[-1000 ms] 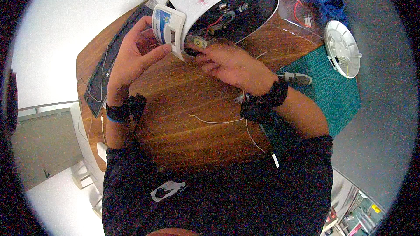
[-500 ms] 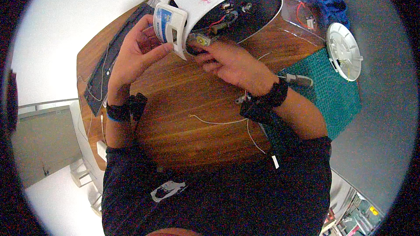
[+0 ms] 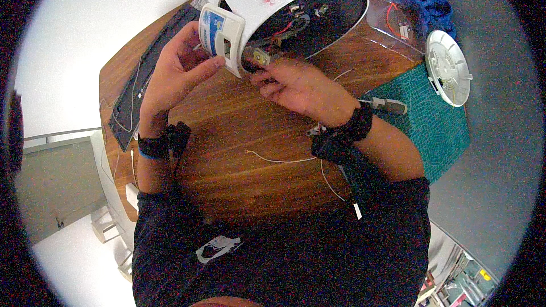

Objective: The person repairs a white electronic device by manipulating its internal components. They use a screwdriver to adjust a metal bracket and secure wires inside the device's casing, then reassemble the plastic housing.

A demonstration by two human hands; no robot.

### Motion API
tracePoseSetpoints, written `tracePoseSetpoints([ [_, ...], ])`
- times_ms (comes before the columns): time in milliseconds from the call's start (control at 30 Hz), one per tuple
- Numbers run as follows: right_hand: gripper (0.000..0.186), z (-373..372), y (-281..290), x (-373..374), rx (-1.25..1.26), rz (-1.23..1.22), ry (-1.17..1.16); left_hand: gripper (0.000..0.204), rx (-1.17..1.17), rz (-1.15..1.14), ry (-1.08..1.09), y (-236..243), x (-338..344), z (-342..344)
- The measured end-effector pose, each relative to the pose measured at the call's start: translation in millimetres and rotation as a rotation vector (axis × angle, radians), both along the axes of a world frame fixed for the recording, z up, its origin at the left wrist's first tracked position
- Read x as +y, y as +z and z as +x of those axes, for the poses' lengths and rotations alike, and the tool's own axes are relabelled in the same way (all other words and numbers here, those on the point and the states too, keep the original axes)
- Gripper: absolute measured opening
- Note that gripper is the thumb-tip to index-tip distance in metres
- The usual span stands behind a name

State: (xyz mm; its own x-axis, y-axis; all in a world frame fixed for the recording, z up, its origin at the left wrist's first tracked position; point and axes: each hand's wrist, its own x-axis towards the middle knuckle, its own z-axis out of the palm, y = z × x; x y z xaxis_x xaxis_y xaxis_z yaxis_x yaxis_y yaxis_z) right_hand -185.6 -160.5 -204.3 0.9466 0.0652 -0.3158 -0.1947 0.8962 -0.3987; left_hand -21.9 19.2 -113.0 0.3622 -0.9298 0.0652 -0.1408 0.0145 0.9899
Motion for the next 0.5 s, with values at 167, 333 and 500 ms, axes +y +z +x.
tracePoseSetpoints([
  [167,0.025,5.2,7.9,1.2,-0.062,0.055,0.055,0.043,-0.008,-0.008,0.016,-3.5,-0.1,1.7],
  [333,0.023,2.5,14.7,2.8,-0.073,0.097,0.021,0.044,-0.010,0.001,0.016,-1.9,-0.3,0.3],
  [500,0.017,5.7,29.2,6.6,0.063,-0.070,0.011,0.044,-0.002,0.019,0.009,-2.0,0.4,0.8],
])
